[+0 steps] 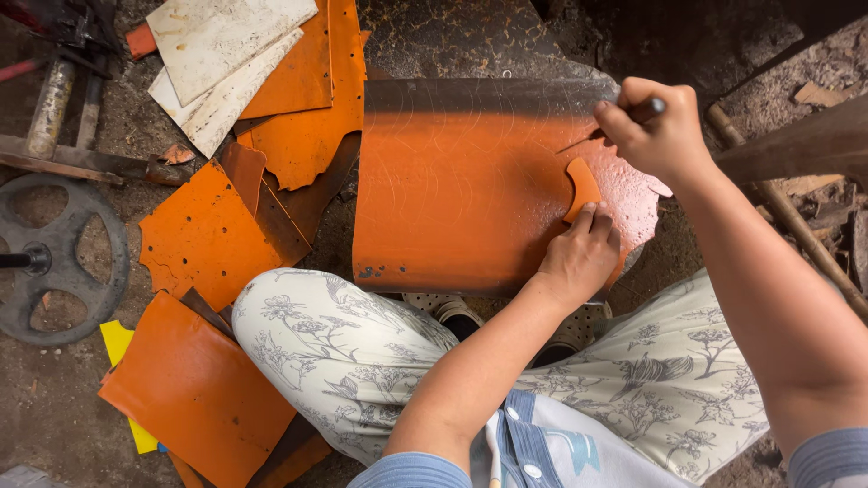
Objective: The person sits on the floor and uses a small knife to cut a curved shape out of an orange sheet of material. They hold the sheet steady with one hand and carefully trace the outline with the knife, separating the cut piece from the larger sheet.
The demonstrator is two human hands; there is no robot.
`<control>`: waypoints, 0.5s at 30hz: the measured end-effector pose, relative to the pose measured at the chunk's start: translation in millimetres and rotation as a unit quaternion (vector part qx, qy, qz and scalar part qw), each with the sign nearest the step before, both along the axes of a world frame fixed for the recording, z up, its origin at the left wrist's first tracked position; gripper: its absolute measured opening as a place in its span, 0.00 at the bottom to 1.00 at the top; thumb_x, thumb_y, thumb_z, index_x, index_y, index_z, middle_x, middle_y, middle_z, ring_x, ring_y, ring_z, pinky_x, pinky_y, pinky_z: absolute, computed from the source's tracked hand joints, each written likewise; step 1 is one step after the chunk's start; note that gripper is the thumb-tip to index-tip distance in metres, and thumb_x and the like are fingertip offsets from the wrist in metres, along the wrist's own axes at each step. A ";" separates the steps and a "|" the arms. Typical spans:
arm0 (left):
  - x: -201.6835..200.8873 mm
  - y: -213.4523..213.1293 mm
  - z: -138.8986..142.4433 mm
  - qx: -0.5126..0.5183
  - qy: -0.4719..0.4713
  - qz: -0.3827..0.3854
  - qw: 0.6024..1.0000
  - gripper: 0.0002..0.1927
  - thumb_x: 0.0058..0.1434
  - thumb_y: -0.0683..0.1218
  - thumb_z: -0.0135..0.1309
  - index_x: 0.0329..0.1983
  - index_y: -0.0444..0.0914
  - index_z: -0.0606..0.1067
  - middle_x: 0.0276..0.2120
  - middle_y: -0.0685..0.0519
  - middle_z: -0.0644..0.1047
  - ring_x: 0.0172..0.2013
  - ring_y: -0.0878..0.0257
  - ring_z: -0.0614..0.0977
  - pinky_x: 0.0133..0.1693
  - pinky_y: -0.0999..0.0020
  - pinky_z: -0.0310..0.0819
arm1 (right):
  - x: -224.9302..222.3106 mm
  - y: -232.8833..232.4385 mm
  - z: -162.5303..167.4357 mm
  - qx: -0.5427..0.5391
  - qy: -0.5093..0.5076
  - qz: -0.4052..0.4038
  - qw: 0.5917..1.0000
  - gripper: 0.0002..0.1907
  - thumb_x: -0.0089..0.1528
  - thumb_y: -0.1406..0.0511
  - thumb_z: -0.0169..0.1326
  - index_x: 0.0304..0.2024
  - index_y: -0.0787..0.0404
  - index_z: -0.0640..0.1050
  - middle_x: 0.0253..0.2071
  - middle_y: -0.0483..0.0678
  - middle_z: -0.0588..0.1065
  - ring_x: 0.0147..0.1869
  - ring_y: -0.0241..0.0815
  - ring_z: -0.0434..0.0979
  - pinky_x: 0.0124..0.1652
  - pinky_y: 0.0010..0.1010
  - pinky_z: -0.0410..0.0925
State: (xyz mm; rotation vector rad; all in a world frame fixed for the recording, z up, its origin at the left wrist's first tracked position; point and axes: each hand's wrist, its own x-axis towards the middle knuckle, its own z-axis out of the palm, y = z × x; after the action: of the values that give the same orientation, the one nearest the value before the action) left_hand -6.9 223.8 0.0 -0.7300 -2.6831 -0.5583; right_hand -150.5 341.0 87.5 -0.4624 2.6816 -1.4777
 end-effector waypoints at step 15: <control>12.2 -8.5 6.8 0.035 0.017 0.012 0.999 0.10 0.57 0.41 0.52 0.38 0.29 0.80 0.51 0.39 0.77 0.59 0.46 0.77 0.56 0.64 0.79 | 66.2 20.8 -49.1 0.013 0.084 -0.021 0.996 0.09 0.66 0.74 0.63 0.47 0.66 0.77 0.48 0.52 0.76 0.51 0.43 0.79 0.49 0.31 0.73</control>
State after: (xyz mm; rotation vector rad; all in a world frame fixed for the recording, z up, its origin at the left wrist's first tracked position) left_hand 5.3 215.3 6.8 -0.6811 -2.6223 -0.6249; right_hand -84.3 361.8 38.4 -0.5563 2.8528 -1.4741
